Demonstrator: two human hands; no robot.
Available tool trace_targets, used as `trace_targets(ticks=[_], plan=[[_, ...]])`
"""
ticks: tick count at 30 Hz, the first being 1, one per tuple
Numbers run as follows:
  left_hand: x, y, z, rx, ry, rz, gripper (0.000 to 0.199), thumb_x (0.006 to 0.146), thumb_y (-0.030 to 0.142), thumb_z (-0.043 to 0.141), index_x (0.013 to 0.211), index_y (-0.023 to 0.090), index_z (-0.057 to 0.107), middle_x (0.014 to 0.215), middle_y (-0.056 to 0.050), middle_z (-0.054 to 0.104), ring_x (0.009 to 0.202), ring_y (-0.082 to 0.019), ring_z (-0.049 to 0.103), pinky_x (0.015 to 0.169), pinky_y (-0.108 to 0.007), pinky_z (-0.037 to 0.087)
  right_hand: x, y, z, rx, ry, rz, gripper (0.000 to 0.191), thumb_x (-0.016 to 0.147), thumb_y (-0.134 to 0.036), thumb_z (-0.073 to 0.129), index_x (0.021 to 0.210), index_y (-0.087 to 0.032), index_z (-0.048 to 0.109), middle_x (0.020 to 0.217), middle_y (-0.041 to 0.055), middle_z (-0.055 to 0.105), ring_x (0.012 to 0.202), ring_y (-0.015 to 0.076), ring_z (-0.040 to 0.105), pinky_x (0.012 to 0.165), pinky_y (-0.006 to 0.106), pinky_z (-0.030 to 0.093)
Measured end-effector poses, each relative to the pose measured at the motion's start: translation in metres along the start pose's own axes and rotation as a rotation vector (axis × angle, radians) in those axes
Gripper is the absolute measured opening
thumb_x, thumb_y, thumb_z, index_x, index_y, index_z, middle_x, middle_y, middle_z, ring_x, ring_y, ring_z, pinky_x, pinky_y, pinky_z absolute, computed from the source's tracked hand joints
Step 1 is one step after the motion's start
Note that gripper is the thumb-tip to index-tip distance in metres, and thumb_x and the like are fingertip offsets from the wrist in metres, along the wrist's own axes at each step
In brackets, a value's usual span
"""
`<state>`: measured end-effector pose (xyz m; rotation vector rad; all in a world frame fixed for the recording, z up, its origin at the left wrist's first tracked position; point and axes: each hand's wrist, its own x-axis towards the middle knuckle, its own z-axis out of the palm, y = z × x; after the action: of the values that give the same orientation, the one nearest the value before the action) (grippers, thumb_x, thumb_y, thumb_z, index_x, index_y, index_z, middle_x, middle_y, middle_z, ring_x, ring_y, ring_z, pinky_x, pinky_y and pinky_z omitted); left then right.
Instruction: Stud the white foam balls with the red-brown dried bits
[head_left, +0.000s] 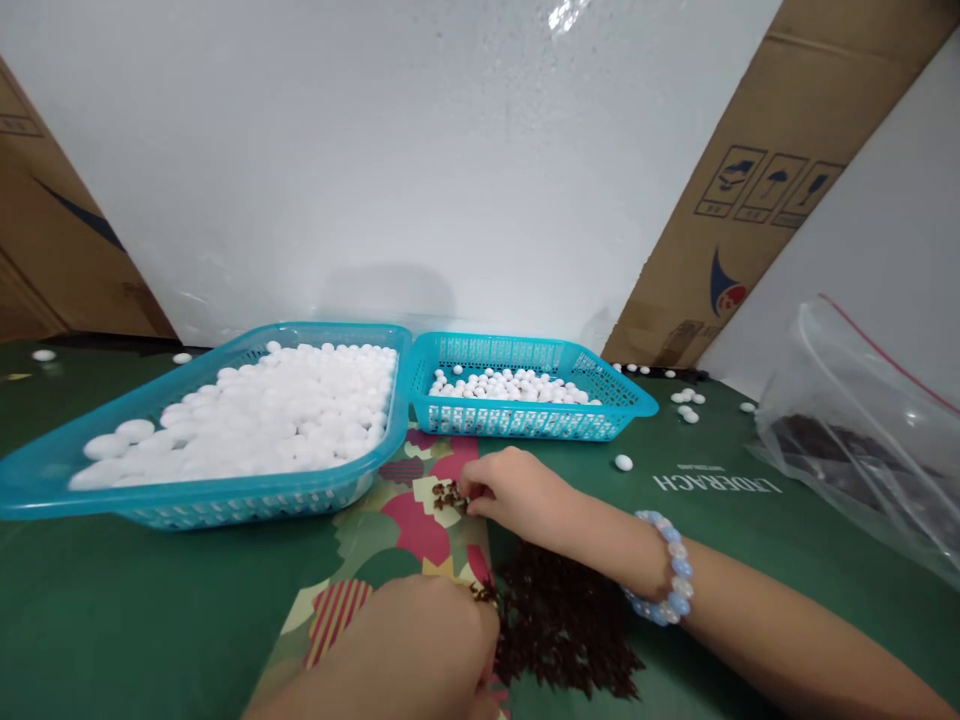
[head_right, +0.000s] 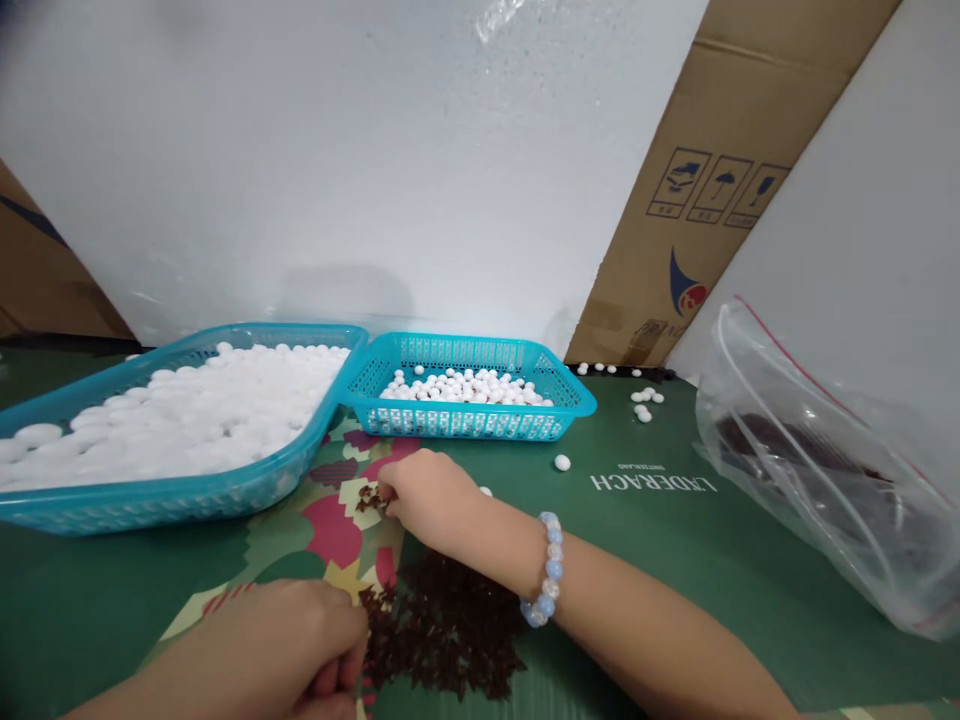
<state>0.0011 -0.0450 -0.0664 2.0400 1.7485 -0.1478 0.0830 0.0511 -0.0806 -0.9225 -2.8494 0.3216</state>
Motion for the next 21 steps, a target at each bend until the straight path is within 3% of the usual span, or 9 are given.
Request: trace_targets(ticks=[6,11,16,21], plan=[[-0.008,0.004,-0.008,0.110,-0.060,0.098,0.017,0.050,0.008,0.036,0.049,0.018,0.049,0.050,-0.001,0.052,0.041,-0.012,0.041,0.035,-0.020,0.019,0.000,0.002,0.004,-0.018,0.011,-0.013,0.008,0.063,-0.013,0.049,0.066,-0.013,0.057,0.063,0.0035,0.058,0.057,0.0119,0.048,0.046,0.019,0.026],[-0.005,-0.002,-0.005,0.097,-0.057,0.184,0.016,0.047,0.006,0.036,0.046,0.017,0.047,0.045,0.003,0.047,0.038,-0.009,0.037,0.034,-0.018,0.018,0.000,0.002,0.005,-0.024,0.012,-0.013,0.009,0.063,-0.013,0.048,0.068,-0.013,0.057,0.065,0.0037,0.058,0.059,0.0124,0.049,0.047,0.020,0.028],[-0.005,-0.011,-0.016,-0.278,0.080,0.099,0.013,0.051,0.010,0.036,0.051,0.017,0.047,0.044,0.005,0.043,0.042,-0.008,0.040,0.039,-0.016,0.028,0.001,0.000,0.005,-0.025,0.007,-0.009,0.009,0.064,-0.014,0.049,0.069,-0.014,0.057,0.065,0.0022,0.059,0.059,0.0112,0.049,0.048,0.019,0.029],[-0.003,-0.024,-0.035,-0.534,0.265,0.004,0.012,0.058,0.019,0.040,0.061,0.017,0.051,0.053,0.003,0.050,0.049,-0.009,0.046,0.045,-0.017,0.034,-0.002,0.002,-0.009,-0.057,0.006,0.012,0.009,0.065,-0.015,0.048,0.068,-0.012,0.056,0.063,0.0030,0.057,0.057,0.0110,0.048,0.047,0.019,0.029]])
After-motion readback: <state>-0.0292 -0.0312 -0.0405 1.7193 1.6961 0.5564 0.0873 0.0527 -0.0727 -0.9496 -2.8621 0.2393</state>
